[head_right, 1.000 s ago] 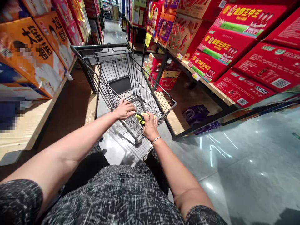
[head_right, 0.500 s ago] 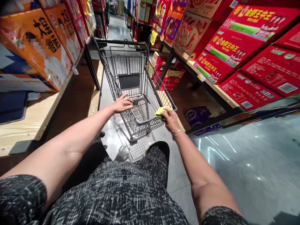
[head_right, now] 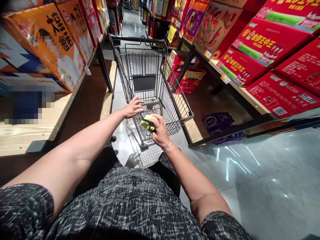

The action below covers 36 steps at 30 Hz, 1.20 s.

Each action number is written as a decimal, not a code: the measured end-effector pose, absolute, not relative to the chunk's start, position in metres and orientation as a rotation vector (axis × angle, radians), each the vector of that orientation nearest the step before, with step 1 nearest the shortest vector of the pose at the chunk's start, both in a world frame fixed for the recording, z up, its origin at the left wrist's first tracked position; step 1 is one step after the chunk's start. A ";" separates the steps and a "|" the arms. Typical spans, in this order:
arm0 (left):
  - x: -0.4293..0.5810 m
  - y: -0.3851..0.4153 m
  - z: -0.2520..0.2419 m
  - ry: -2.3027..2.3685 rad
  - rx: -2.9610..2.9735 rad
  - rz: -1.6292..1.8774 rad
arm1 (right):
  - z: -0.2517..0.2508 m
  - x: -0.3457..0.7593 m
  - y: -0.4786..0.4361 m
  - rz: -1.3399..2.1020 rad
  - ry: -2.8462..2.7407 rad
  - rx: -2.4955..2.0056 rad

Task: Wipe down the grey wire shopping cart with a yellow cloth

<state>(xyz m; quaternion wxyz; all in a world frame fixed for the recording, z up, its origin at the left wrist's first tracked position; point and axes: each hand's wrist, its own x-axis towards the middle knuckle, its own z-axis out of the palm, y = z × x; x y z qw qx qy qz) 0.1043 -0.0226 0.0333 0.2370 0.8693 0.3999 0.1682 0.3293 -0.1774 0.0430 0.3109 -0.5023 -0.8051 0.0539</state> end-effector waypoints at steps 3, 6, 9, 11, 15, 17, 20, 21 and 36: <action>0.100 -0.018 0.030 1.086 2.388 0.483 | 0.021 0.316 -0.186 -0.006 -2.101 -1.327; 0.097 -0.017 0.029 1.081 2.391 0.477 | -0.012 0.311 -0.190 -0.071 -2.118 -1.336; 0.096 -0.016 0.030 1.088 2.386 0.466 | -0.036 0.307 -0.192 -0.059 -2.094 -1.354; 0.097 -0.016 0.031 1.093 2.383 0.467 | -0.041 0.305 -0.193 -0.017 -2.083 -1.372; 0.097 -0.016 0.033 1.090 2.385 0.456 | -0.047 0.307 -0.198 0.121 -2.133 -1.378; 0.097 -0.017 0.034 1.096 2.385 0.448 | -0.058 0.310 -0.204 0.171 -2.190 -1.368; 0.097 -0.017 0.034 1.104 2.387 0.443 | -0.087 0.315 -0.212 0.195 -2.364 -1.399; 0.097 -0.017 0.033 1.104 2.389 0.443 | -0.098 0.317 -0.214 0.200 -2.429 -1.425; 0.104 -0.030 0.057 1.400 2.357 0.295 | -0.094 0.348 -0.200 0.085 -2.848 -1.127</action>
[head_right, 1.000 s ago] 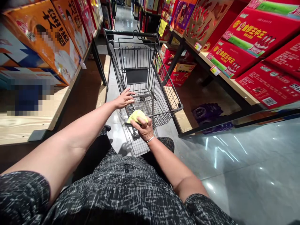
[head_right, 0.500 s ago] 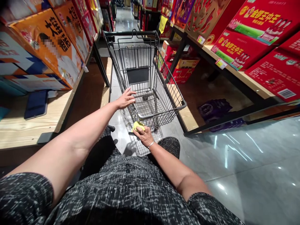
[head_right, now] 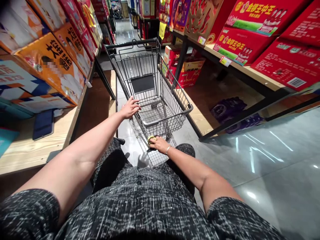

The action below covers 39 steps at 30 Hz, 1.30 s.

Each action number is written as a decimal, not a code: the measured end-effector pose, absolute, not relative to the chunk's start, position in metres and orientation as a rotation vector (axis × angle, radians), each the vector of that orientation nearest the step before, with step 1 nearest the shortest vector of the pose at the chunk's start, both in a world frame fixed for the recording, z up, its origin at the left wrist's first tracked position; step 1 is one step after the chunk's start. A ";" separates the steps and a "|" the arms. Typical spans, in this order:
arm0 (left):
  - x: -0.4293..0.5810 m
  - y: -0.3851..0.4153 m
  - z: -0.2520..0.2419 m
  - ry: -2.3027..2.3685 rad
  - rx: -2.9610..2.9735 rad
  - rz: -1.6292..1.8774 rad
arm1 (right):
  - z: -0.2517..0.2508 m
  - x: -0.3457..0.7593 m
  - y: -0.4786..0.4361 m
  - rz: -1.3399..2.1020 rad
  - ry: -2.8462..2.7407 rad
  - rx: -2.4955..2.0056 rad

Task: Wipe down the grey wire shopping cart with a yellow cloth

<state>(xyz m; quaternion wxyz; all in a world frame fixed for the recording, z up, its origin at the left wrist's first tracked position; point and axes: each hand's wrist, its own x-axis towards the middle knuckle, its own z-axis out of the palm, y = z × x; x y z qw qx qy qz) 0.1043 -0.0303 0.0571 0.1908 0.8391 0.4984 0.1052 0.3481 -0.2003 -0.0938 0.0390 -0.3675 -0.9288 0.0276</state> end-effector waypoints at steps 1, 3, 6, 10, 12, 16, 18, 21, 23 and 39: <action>0.106 -0.036 0.058 1.435 2.367 0.328 | -0.087 0.354 -0.200 0.035 -2.758 -1.143; 0.112 -0.049 0.060 1.459 2.401 0.412 | -0.076 0.362 -0.197 -0.098 -2.510 -1.179; 0.126 -0.071 0.061 1.347 2.432 0.487 | -0.071 0.362 -0.188 -0.196 -2.250 -1.245; 0.137 -0.093 0.057 1.138 2.462 0.358 | -0.099 0.347 -0.190 0.082 -2.444 -1.405; 0.135 -0.096 0.052 1.102 2.494 0.326 | -0.119 0.339 -0.197 0.212 -2.549 -1.466; 0.126 -0.091 0.044 1.110 2.512 0.337 | -0.139 0.332 -0.205 0.337 -2.588 -1.548; 0.121 -0.087 0.042 1.130 2.534 0.354 | -0.138 0.330 -0.203 0.430 -2.631 -1.532; 0.111 -0.083 0.040 1.176 2.542 0.400 | -0.126 0.328 -0.197 0.460 -2.681 -1.478; 0.104 -0.080 0.037 1.203 2.535 0.432 | -0.111 0.326 -0.191 0.365 -2.651 -1.462; 0.074 -0.065 0.024 1.299 2.378 0.595 | -0.021 0.293 -0.158 -0.332 -2.211 -1.325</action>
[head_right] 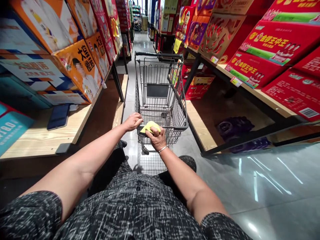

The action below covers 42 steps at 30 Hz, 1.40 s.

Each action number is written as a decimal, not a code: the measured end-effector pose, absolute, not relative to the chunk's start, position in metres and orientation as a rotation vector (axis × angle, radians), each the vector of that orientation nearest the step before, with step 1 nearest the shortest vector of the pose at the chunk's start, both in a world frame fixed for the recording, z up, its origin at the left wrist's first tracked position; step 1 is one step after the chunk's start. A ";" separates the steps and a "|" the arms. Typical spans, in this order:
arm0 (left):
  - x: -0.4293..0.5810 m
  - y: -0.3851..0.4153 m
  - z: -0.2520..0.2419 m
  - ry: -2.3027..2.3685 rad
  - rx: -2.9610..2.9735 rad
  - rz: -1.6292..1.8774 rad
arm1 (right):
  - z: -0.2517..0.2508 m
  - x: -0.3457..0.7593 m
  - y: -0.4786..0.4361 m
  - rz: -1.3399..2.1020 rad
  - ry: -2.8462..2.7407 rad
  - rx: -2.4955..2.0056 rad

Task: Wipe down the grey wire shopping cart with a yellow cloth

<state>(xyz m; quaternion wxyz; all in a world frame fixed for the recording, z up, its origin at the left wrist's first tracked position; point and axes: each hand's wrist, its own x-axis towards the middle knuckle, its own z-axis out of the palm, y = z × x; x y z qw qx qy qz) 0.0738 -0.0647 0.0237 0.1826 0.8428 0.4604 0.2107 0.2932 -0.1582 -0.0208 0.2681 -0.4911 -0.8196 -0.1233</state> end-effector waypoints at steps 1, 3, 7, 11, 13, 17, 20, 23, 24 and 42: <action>0.073 -0.064 0.025 1.300 2.367 0.598 | -0.016 0.289 -0.158 -0.303 -2.249 -1.343; 0.071 -0.064 0.026 1.272 2.368 0.590 | -0.002 0.282 -0.157 -0.257 -2.316 -1.360; 0.065 -0.064 0.029 1.256 2.390 0.565 | 0.030 0.282 -0.153 -0.207 -2.390 -1.389; 0.062 -0.067 0.032 1.316 2.404 0.574 | 0.057 0.323 -0.150 -0.131 -2.425 -1.491; 0.062 -0.068 0.034 1.342 2.403 0.565 | 0.070 0.359 -0.145 -0.062 -2.435 -1.588; 0.065 -0.071 0.038 1.376 2.433 0.487 | 0.095 0.425 -0.123 0.003 -2.434 -1.808; 0.072 -0.074 0.041 1.440 2.486 0.543 | 0.103 0.437 -0.101 0.067 -2.497 -1.881; 0.078 -0.075 0.041 1.397 2.540 0.555 | 0.099 0.413 -0.078 0.356 -2.657 -1.846; 0.079 -0.075 0.041 1.367 2.536 0.511 | 0.096 0.399 -0.071 0.506 -2.683 -1.836; 0.056 -0.066 0.033 1.460 2.330 0.653 | -0.034 0.288 -0.150 0.071 -2.612 -1.201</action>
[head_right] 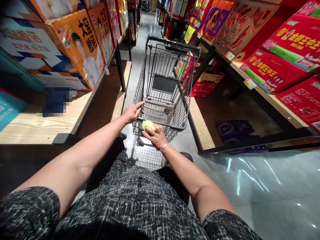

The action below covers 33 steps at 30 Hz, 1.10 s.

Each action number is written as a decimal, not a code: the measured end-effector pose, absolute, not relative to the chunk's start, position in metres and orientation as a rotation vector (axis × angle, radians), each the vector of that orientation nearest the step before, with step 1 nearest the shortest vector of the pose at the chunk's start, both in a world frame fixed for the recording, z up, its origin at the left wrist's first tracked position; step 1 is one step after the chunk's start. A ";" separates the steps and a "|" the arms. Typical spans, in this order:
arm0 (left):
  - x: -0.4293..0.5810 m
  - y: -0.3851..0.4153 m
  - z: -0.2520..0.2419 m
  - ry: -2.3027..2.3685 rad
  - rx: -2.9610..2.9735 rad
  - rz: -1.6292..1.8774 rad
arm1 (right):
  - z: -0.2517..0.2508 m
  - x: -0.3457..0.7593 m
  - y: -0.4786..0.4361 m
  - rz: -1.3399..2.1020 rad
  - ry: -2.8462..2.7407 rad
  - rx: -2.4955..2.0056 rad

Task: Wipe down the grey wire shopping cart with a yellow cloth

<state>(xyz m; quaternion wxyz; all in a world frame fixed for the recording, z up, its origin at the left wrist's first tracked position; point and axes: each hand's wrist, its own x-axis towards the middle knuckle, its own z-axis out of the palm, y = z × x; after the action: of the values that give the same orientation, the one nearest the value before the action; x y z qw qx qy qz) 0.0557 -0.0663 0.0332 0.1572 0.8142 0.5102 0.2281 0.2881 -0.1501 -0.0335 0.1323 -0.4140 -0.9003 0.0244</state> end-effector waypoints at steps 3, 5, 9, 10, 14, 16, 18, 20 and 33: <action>0.055 -0.064 0.033 1.434 2.356 0.646 | -0.085 0.292 -0.170 0.137 -2.832 -1.368; 0.054 -0.062 0.032 1.424 2.371 0.634 | -0.113 0.292 -0.178 0.198 -2.888 -1.436; 0.050 -0.055 0.029 1.412 2.388 0.617 | -0.132 0.288 -0.182 0.256 -2.905 -1.447; 0.048 -0.054 0.028 1.419 2.385 0.620 | -0.129 0.288 -0.181 0.255 -2.915 -1.426; 0.039 -0.046 0.028 1.458 2.353 0.619 | -0.093 0.298 -0.170 0.151 -2.901 -1.340; 0.035 -0.042 0.029 1.458 2.351 0.576 | -0.068 0.311 -0.165 0.000 -2.791 -1.297; 0.033 -0.039 0.032 1.479 2.362 0.503 | -0.044 0.326 -0.162 -0.178 -2.623 -1.240; 0.036 -0.041 0.037 1.546 2.387 0.418 | -0.027 0.338 -0.161 -0.305 -2.456 -1.224; 0.067 -0.084 0.053 1.510 2.606 0.175 | -0.128 0.302 -0.186 0.163 -2.813 -1.586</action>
<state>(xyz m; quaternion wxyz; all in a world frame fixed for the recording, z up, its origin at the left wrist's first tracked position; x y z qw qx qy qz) 0.0666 -0.0841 0.0528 0.0620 0.8621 0.4995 0.0579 0.3018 -0.1864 -0.1280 -0.0457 -0.4900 -0.8691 0.0505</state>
